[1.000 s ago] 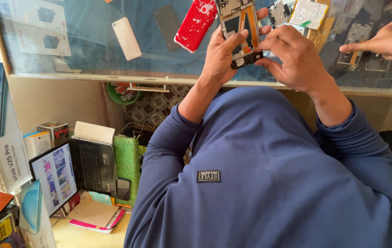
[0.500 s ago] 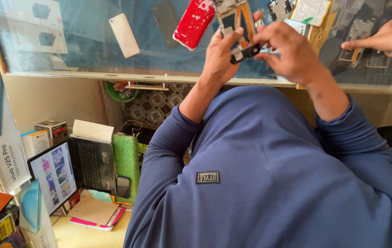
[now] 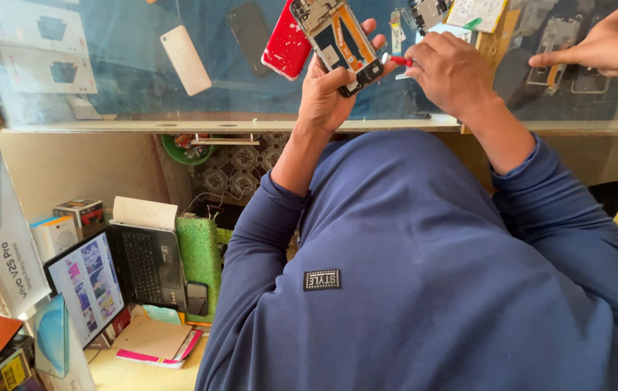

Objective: The person holds a Vivo smartphone, opens its back cover, and uses a screwdriver to remove screws from the internal frame. They then detach a small circuit board and place it on the counter. The task involves careful disassembly of the phone's internal components.

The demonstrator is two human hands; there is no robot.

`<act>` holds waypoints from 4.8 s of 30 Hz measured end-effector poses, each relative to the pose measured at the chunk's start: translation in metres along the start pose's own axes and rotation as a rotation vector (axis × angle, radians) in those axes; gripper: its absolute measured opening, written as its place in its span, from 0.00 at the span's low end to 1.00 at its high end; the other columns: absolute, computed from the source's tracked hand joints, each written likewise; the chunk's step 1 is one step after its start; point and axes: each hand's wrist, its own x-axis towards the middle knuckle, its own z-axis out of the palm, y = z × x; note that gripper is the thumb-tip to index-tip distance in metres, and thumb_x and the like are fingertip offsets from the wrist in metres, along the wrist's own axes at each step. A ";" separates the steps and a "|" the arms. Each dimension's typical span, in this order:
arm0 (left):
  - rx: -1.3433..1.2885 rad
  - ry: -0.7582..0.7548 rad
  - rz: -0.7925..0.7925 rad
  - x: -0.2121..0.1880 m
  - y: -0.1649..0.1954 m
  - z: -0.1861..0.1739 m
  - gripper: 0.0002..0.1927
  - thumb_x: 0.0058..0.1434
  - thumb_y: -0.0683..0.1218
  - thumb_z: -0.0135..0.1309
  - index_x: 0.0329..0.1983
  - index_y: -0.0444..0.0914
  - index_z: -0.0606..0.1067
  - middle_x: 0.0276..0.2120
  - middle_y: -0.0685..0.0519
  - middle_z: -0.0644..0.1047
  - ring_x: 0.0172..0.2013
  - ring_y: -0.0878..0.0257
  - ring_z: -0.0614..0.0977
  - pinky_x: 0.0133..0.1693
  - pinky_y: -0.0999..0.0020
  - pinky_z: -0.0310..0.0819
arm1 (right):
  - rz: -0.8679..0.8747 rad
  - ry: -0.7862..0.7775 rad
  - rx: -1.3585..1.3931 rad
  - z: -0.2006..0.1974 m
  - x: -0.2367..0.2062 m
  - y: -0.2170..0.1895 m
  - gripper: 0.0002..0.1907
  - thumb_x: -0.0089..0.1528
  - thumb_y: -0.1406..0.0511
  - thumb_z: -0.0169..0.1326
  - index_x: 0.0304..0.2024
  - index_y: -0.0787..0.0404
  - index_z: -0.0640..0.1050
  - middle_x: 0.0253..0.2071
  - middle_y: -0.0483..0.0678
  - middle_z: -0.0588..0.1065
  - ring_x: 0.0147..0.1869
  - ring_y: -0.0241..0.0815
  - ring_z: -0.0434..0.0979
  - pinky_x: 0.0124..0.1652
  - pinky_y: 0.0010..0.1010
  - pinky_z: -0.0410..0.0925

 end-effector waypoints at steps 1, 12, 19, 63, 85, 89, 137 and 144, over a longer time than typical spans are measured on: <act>-0.006 0.005 -0.004 0.000 0.000 0.000 0.39 0.53 0.23 0.36 0.71 0.32 0.61 0.69 0.38 0.66 0.68 0.40 0.71 0.64 0.27 0.73 | 0.022 -0.003 0.007 0.001 0.000 0.000 0.10 0.67 0.61 0.66 0.46 0.58 0.81 0.41 0.49 0.78 0.50 0.48 0.80 0.49 0.38 0.73; -0.064 -0.058 -0.078 0.005 -0.004 0.022 0.40 0.54 0.23 0.37 0.72 0.35 0.61 0.69 0.40 0.67 0.66 0.46 0.73 0.62 0.29 0.74 | -0.008 0.351 0.986 -0.059 0.006 -0.029 0.25 0.83 0.71 0.49 0.72 0.57 0.49 0.49 0.59 0.77 0.48 0.43 0.80 0.51 0.30 0.77; -0.033 -0.114 -0.126 0.004 -0.011 0.030 0.36 0.59 0.23 0.40 0.73 0.30 0.62 0.68 0.41 0.68 0.64 0.49 0.75 0.62 0.43 0.75 | -0.207 0.357 0.944 -0.064 0.010 -0.067 0.31 0.77 0.73 0.44 0.76 0.50 0.45 0.51 0.61 0.73 0.52 0.52 0.83 0.54 0.38 0.80; -0.019 -0.017 -0.112 0.013 -0.023 0.019 0.35 0.58 0.23 0.40 0.70 0.33 0.64 0.66 0.41 0.71 0.66 0.49 0.75 0.63 0.50 0.77 | -0.297 0.525 0.619 -0.096 0.032 -0.082 0.22 0.65 0.71 0.63 0.60 0.55 0.73 0.40 0.55 0.72 0.42 0.46 0.78 0.51 0.38 0.77; 0.022 0.027 -0.176 0.018 -0.015 0.025 0.32 0.59 0.24 0.40 0.69 0.32 0.64 0.63 0.43 0.72 0.57 0.50 0.79 0.55 0.48 0.79 | -0.251 0.421 0.694 -0.104 0.028 -0.080 0.19 0.66 0.76 0.55 0.60 0.65 0.72 0.48 0.53 0.78 0.44 0.43 0.80 0.48 0.30 0.74; 0.001 0.011 -0.160 0.023 -0.016 0.028 0.35 0.57 0.23 0.40 0.68 0.34 0.64 0.62 0.43 0.73 0.59 0.52 0.79 0.55 0.53 0.78 | -0.257 0.509 0.673 -0.100 0.033 -0.081 0.22 0.61 0.74 0.65 0.57 0.62 0.76 0.42 0.53 0.76 0.40 0.42 0.79 0.48 0.34 0.76; 0.116 -0.088 -0.324 0.058 0.019 0.022 0.33 0.60 0.26 0.37 0.68 0.38 0.58 0.59 0.42 0.72 0.57 0.45 0.78 0.58 0.31 0.77 | -0.031 0.626 1.135 -0.030 0.046 -0.056 0.16 0.80 0.70 0.51 0.68 0.62 0.63 0.53 0.50 0.75 0.54 0.37 0.80 0.56 0.27 0.76; 0.166 -0.072 -0.302 0.058 0.015 0.019 0.39 0.57 0.26 0.34 0.72 0.41 0.56 0.67 0.40 0.67 0.62 0.45 0.75 0.50 0.47 0.80 | 0.057 0.247 0.460 -0.035 0.034 -0.056 0.08 0.60 0.70 0.62 0.38 0.66 0.77 0.40 0.52 0.77 0.41 0.43 0.82 0.41 0.33 0.74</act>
